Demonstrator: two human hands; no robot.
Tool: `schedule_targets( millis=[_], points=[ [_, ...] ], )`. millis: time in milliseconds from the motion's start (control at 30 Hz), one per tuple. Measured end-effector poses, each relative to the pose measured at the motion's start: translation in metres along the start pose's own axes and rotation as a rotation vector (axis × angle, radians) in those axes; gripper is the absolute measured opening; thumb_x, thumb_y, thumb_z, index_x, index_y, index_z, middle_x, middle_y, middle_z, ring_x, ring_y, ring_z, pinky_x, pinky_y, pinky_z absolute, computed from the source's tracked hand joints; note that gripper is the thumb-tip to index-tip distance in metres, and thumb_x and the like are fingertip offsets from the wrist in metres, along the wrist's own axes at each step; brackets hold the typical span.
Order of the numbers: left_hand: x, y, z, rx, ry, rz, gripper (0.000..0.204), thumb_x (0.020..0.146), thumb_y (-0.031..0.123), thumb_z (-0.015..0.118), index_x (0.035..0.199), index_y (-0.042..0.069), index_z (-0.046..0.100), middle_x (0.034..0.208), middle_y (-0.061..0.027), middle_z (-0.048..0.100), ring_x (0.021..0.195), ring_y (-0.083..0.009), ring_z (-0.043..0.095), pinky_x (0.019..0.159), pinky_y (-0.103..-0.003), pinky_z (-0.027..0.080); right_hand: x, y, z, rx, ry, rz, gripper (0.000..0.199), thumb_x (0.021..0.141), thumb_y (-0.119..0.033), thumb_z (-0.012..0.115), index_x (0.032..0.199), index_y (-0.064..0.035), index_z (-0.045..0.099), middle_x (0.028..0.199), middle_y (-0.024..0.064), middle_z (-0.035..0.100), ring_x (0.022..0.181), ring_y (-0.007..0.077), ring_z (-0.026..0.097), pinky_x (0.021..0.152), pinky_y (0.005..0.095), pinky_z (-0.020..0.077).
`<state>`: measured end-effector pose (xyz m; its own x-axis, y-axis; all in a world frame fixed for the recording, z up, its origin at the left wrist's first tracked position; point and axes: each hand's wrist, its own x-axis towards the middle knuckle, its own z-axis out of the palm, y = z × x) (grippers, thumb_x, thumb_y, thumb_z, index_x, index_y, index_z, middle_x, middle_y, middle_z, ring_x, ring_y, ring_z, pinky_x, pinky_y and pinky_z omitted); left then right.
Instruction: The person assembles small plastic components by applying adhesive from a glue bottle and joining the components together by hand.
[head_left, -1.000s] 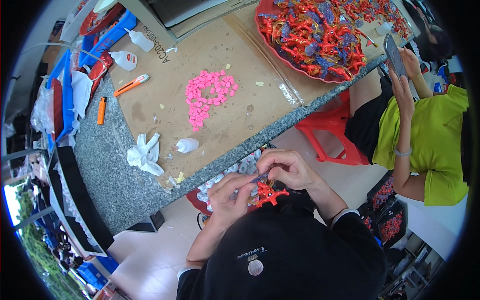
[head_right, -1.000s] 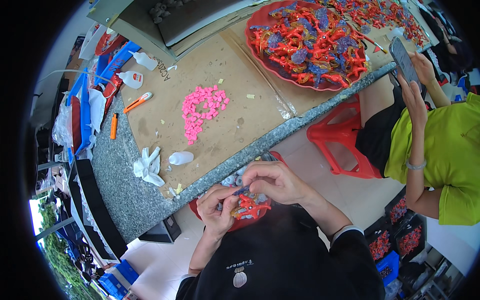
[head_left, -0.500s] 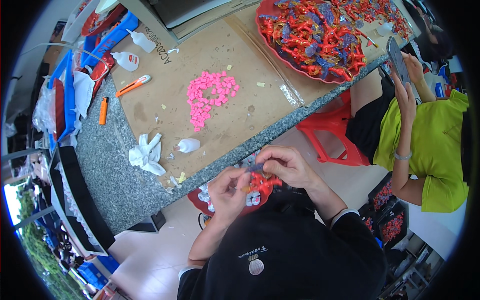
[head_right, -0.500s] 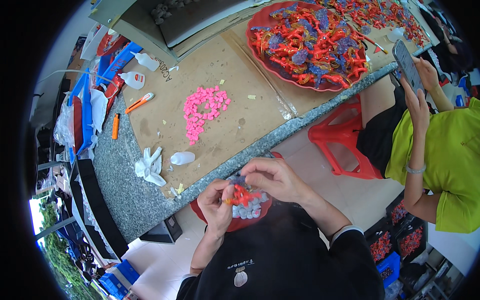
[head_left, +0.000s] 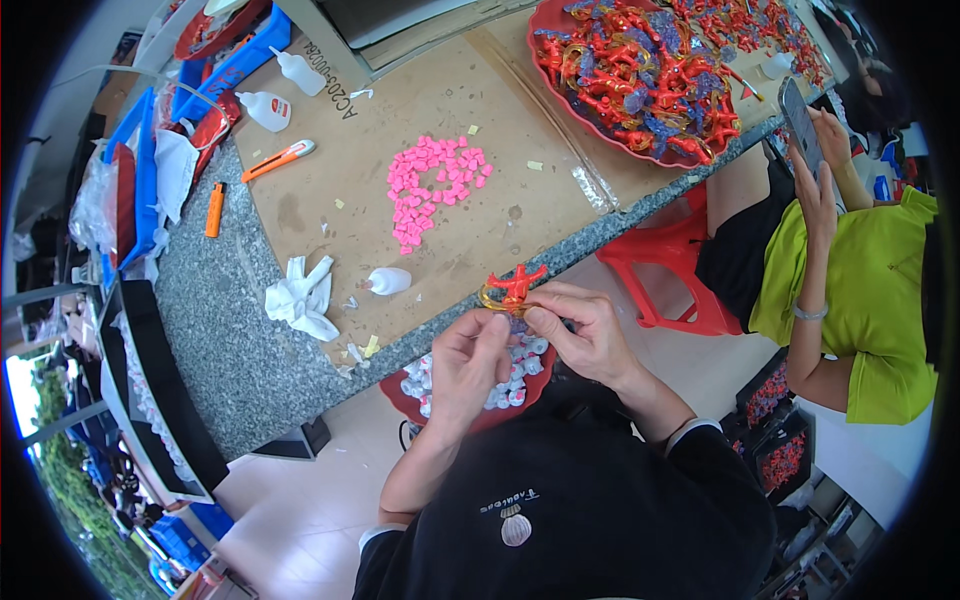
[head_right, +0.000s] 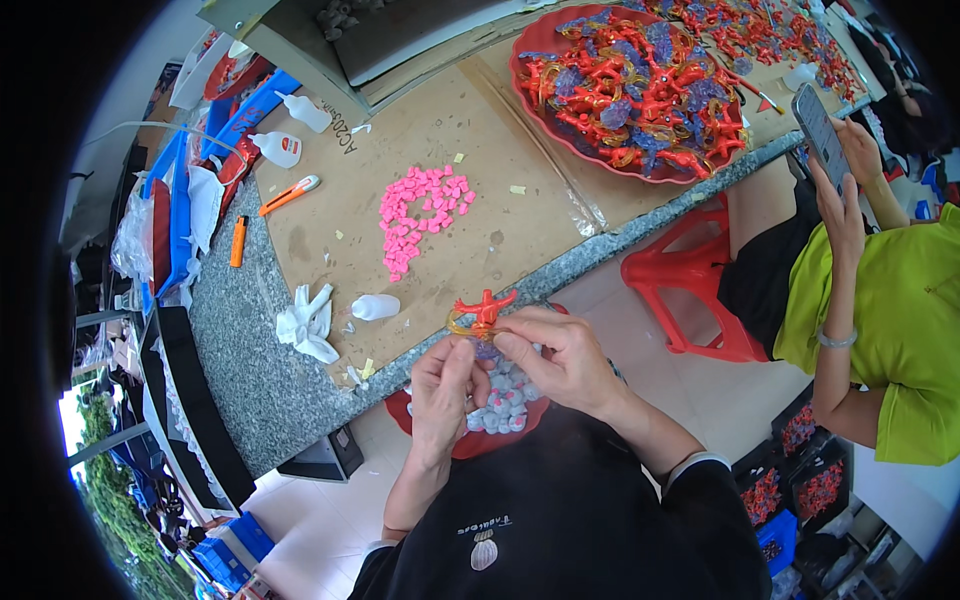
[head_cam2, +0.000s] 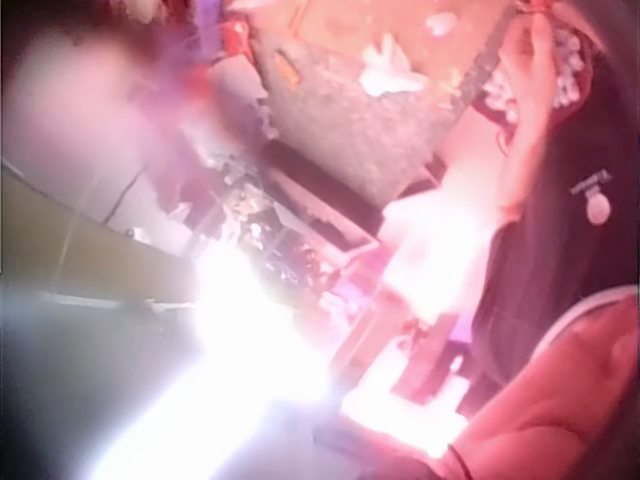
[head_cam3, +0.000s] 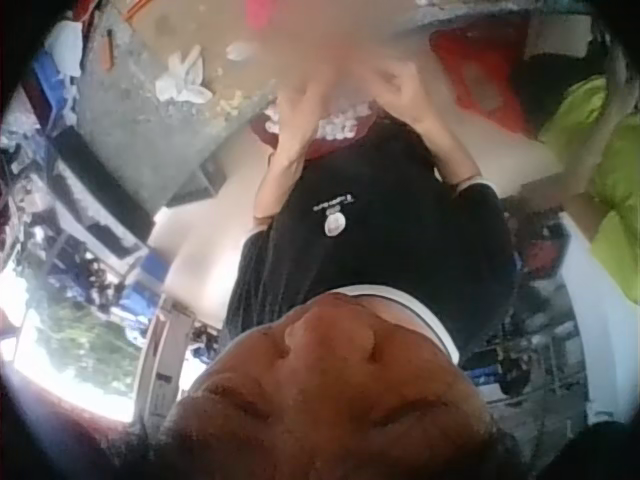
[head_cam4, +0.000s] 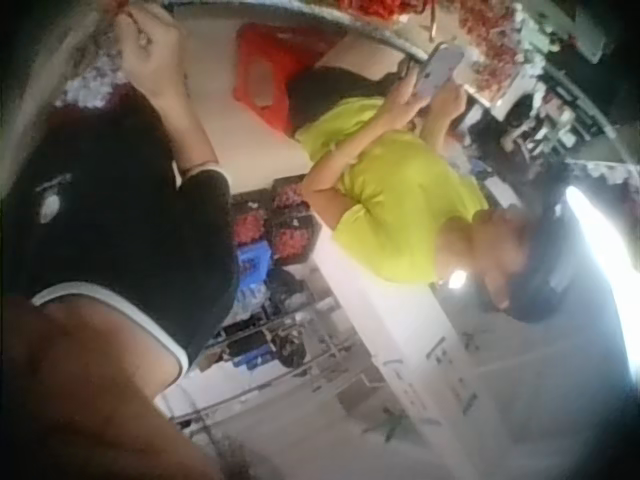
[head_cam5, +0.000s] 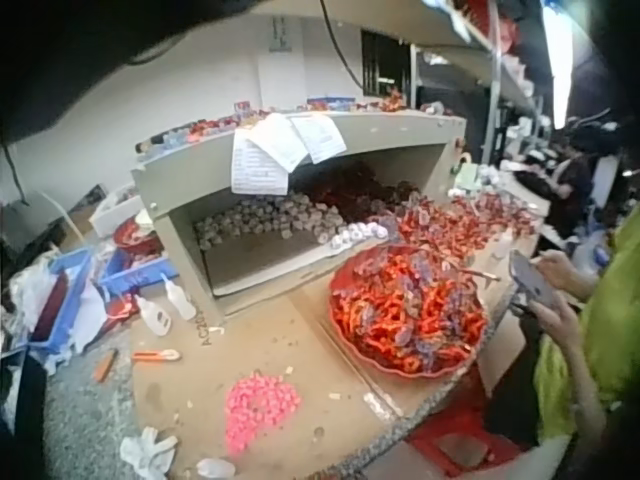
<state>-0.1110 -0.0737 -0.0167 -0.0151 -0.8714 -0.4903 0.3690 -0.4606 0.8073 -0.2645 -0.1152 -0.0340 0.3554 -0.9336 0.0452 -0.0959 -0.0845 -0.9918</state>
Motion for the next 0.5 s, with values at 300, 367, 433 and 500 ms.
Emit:
schedule_targets(
  millis=[300, 367, 433, 500],
  points=[
    [-0.0049, -0.0026, -0.0003, 0.031, -0.054, 0.040, 0.021, 0.093, 0.020, 0.049, 0.089, 0.001, 0.056, 0.059, 0.0025, 0.049, 0.048, -0.0015, 0.040, 0.044, -0.017, 0.029, -0.0009, 0.0082, 0.0051, 0.050, 0.072, -0.020, 0.016, 0.082, -0.007, 0.059, 0.093, 0.0038, 0.064, 0.076, 0.0096, 0.062, 0.062, 0.0110, 0.056, 0.048, 0.0228, 0.0393],
    [-0.0058, -0.0032, 0.0006, 0.041, -0.046, 0.054, 0.021, 0.093, 0.020, 0.049, 0.089, 0.001, 0.056, 0.058, 0.0030, 0.047, 0.048, -0.0015, 0.039, 0.044, -0.017, 0.028, 0.0001, 0.0066, 0.0046, 0.050, 0.054, -0.030, 0.015, 0.083, -0.006, 0.059, 0.093, 0.0038, 0.064, 0.077, 0.0095, 0.062, 0.062, 0.0108, 0.056, 0.048, 0.0222, 0.0392],
    [-0.0067, -0.0034, 0.0008, 0.053, -0.038, 0.067, 0.021, 0.093, 0.021, 0.048, 0.090, 0.001, 0.056, 0.058, 0.0036, 0.046, 0.049, -0.0015, 0.039, 0.044, -0.016, 0.027, -0.0002, 0.0086, 0.0050, 0.058, 0.054, -0.041, 0.016, 0.083, -0.006, 0.059, 0.093, 0.0038, 0.064, 0.077, 0.0096, 0.062, 0.062, 0.0106, 0.056, 0.048, 0.0222, 0.0390],
    [-0.0075, -0.0031, 0.0006, 0.044, -0.037, 0.071, 0.021, 0.092, 0.020, 0.049, 0.090, 0.000, 0.056, 0.061, 0.0022, 0.050, 0.050, -0.0016, 0.040, 0.045, -0.016, 0.029, -0.0010, 0.0087, 0.0049, 0.066, 0.055, -0.053, 0.016, 0.083, -0.006, 0.058, 0.094, 0.0038, 0.064, 0.077, 0.0098, 0.062, 0.062, 0.0105, 0.056, 0.048, 0.0221, 0.0388]
  ],
)
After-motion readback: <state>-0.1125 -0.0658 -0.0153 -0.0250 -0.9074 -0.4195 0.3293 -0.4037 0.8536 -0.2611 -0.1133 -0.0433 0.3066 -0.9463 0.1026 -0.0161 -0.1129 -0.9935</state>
